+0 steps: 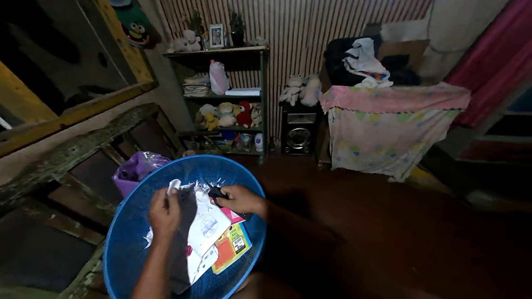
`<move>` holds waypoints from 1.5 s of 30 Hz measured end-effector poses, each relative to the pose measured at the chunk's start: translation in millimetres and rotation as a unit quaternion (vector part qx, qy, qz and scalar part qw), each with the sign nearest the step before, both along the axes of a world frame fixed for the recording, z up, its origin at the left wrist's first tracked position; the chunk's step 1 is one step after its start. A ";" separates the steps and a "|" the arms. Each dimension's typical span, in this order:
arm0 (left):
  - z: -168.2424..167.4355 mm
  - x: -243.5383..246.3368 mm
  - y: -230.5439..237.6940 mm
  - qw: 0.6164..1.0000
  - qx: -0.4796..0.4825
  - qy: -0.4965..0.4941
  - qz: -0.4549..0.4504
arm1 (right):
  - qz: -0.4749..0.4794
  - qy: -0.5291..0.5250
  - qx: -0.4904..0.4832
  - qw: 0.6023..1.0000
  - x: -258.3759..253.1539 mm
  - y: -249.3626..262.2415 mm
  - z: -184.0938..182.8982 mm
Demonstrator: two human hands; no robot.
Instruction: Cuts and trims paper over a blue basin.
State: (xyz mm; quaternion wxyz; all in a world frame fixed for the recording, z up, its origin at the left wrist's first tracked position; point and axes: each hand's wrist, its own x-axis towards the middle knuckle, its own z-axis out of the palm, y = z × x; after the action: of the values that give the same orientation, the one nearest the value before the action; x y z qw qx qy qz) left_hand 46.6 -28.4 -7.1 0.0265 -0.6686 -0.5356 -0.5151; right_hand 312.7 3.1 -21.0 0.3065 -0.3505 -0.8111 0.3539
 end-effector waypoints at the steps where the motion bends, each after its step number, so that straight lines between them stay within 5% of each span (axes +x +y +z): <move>1: 10.4 -10.9 -0.5 0.997 0.038 0.052 0.042 | -0.010 0.016 0.008 1.000 0.8 -2.0 3.2; 4: 24.5 -46.7 1.4 0.981 0.032 0.096 0.166 | -0.054 0.055 0.051 0.996 7.3 -8.8 9.8; 10: -10.6 -87.2 22.5 0.934 -0.288 0.038 0.207 | -0.218 0.039 0.237 0.946 24.8 -23.0 20.9; 12: -22.1 -96.1 24.6 0.916 -0.349 -0.012 0.196 | -0.249 0.060 0.181 0.950 33.9 -21.7 16.7; 14: -22.9 -97.6 23.5 0.902 -0.384 -0.032 0.193 | -0.207 0.190 0.055 0.958 35.8 -20.5 11.5; 18: -0.2 -89.8 16.2 0.896 -0.409 -0.015 0.172 | -0.187 0.393 -0.040 0.899 26.9 -37.1 10.4; 25: 34.1 -57.8 -19.6 0.934 -0.320 -0.085 0.132 | -0.165 0.243 0.116 0.949 73.1 -73.4 61.7; 31: 50.8 -27.5 9.8 0.950 -0.294 -0.001 0.101 | -0.027 0.286 0.110 0.952 -0.2 -48.6 128.7; 37: 52.4 -38.0 19.5 0.947 -0.300 0.049 0.104 | -0.027 0.062 0.101 0.993 -60.3 17.0 69.4; 40: 58.4 -33.9 19.2 0.947 -0.288 0.065 0.126 | -0.021 0.052 0.036 0.998 -52.7 22.1 38.6; 45: 62.4 7.5 22.2 0.981 -0.050 0.171 0.076 | -0.054 0.079 -0.042 0.995 -38.5 31.8 24.3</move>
State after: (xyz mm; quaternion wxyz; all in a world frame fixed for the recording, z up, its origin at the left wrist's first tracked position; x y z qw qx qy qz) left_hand 54.0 -6.2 55.3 0.1230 -0.7045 -0.5975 -0.3625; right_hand 274.1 34.9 3.3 0.3737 -0.3770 -0.7486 0.3972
